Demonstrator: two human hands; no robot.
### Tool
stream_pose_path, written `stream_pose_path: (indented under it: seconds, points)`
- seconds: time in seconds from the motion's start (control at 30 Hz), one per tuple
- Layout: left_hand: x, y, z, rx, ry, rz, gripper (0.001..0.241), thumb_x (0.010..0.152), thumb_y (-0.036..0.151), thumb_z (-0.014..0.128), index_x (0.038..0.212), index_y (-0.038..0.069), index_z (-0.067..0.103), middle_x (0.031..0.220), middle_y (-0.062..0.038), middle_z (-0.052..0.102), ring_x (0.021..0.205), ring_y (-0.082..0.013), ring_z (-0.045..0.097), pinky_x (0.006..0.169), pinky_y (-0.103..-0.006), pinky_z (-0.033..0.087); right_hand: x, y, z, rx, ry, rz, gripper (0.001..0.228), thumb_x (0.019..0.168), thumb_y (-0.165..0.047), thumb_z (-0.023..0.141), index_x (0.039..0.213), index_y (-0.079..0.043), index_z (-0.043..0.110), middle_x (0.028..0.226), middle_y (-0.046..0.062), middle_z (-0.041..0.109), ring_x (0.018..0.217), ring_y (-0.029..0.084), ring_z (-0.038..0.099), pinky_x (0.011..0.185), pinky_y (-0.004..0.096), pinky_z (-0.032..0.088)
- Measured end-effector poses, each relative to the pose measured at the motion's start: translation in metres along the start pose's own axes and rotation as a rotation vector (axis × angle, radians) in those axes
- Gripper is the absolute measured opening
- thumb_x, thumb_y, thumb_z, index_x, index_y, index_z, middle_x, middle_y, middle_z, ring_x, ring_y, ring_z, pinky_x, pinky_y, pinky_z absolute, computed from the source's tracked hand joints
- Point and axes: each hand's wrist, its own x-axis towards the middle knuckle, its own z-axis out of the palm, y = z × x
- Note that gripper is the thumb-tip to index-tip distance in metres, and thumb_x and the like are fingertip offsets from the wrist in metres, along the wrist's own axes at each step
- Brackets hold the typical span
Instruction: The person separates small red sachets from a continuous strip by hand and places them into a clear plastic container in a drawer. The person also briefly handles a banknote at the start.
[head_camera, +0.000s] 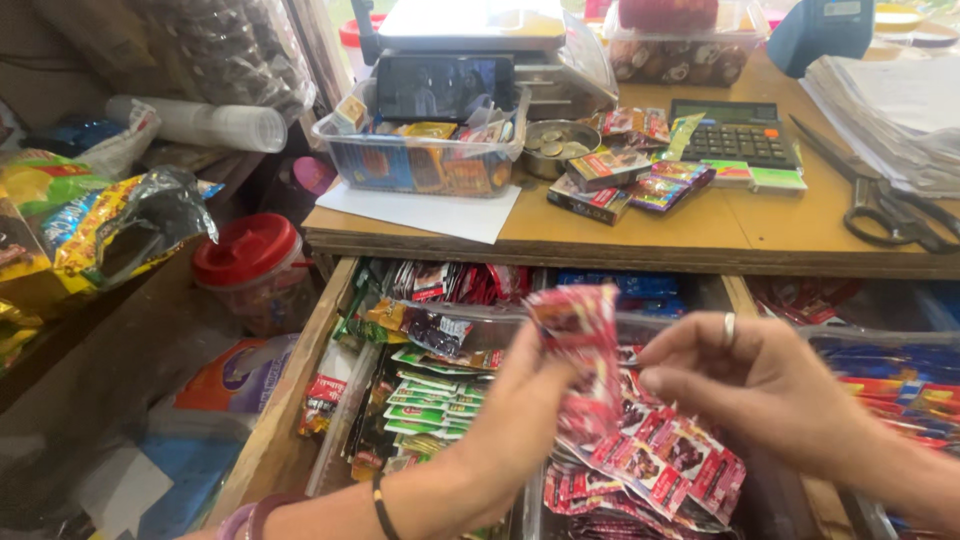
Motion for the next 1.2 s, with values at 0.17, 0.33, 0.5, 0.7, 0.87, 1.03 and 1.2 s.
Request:
stream_pose_path:
  seconds: [0.17,0.33,0.5,0.7,0.87,1.03,1.2]
  points:
    - [-0.001,0.009,-0.007,-0.111,0.103,0.023,0.033,0.096,0.014,0.042,0.125,0.014,0.057,0.113,-0.007,0.067,0.100,-0.0168,0.063,0.090,-0.0361,0.052,-0.001,-0.046,-0.004,-0.896,-0.235,0.349,0.043,0.076,-0.044,0.085,0.111,-0.019,0.077,0.085,0.000,0.074,0.078,0.011,0.069,0.073,0.030,0.057]
    - [-0.004,0.009,-0.006,-0.143,0.087,-0.012,0.037,0.094,0.013,0.041,0.128,0.014,0.056,0.114,-0.006,0.067,0.102,-0.0157,0.062,0.094,-0.0358,0.050,-0.004,-0.050,0.009,-1.188,-0.353,0.459,0.087,0.060,-0.068,0.086,0.133,-0.030,0.058,0.089,-0.002,0.075,0.095,0.017,0.072,0.085,0.036,0.055]
    - [-0.004,0.009,-0.006,-0.141,0.060,0.019,0.041,0.094,0.012,0.041,0.133,0.014,0.054,0.118,-0.005,0.066,0.106,-0.0159,0.061,0.096,-0.0354,0.048,-0.002,-0.018,0.008,-1.121,-0.257,0.345,0.091,0.065,-0.067,0.084,0.139,-0.024,0.054,0.103,0.002,0.074,0.103,0.022,0.071,0.088,0.037,0.055]
    - [-0.002,0.011,-0.005,-0.083,0.070,0.010,0.042,0.094,0.014,0.041,0.134,0.015,0.053,0.120,-0.004,0.065,0.108,-0.0141,0.060,0.098,-0.0345,0.047,0.008,-0.020,0.001,-0.865,-0.278,0.161,0.096,0.064,-0.064,0.091,0.138,-0.015,0.057,0.106,0.007,0.076,0.102,0.021,0.071,0.085,0.036,0.058]
    - [-0.001,0.006,-0.005,-0.139,0.048,-0.071,0.036,0.094,0.014,0.041,0.128,0.016,0.053,0.112,-0.007,0.064,0.101,-0.0167,0.059,0.093,-0.0379,0.048,0.009,-0.035,0.024,-0.937,-0.163,0.625,0.054,0.086,-0.046,0.080,0.127,-0.013,0.066,0.079,0.009,0.069,0.077,0.018,0.071,0.072,0.032,0.057]
    - [0.004,-0.001,-0.008,-0.059,0.035,-0.083,0.031,0.094,0.015,0.043,0.123,0.013,0.055,0.110,-0.006,0.063,0.101,-0.0162,0.058,0.094,-0.0366,0.047,0.007,-0.014,0.021,-0.511,-0.101,0.205,0.034,0.084,-0.037,0.081,0.104,-0.010,0.076,0.070,0.000,0.071,0.065,0.008,0.059,0.055,0.027,0.054]
    - [0.005,-0.005,-0.010,-0.046,0.035,-0.066,0.031,0.094,0.016,0.045,0.123,0.012,0.055,0.112,-0.005,0.062,0.103,-0.0151,0.057,0.095,-0.0356,0.047,0.015,0.016,-0.009,-0.071,0.049,0.279,0.028,0.092,-0.017,0.078,0.112,-0.003,0.063,0.086,0.011,0.075,0.075,0.018,0.070,0.060,0.035,0.061]
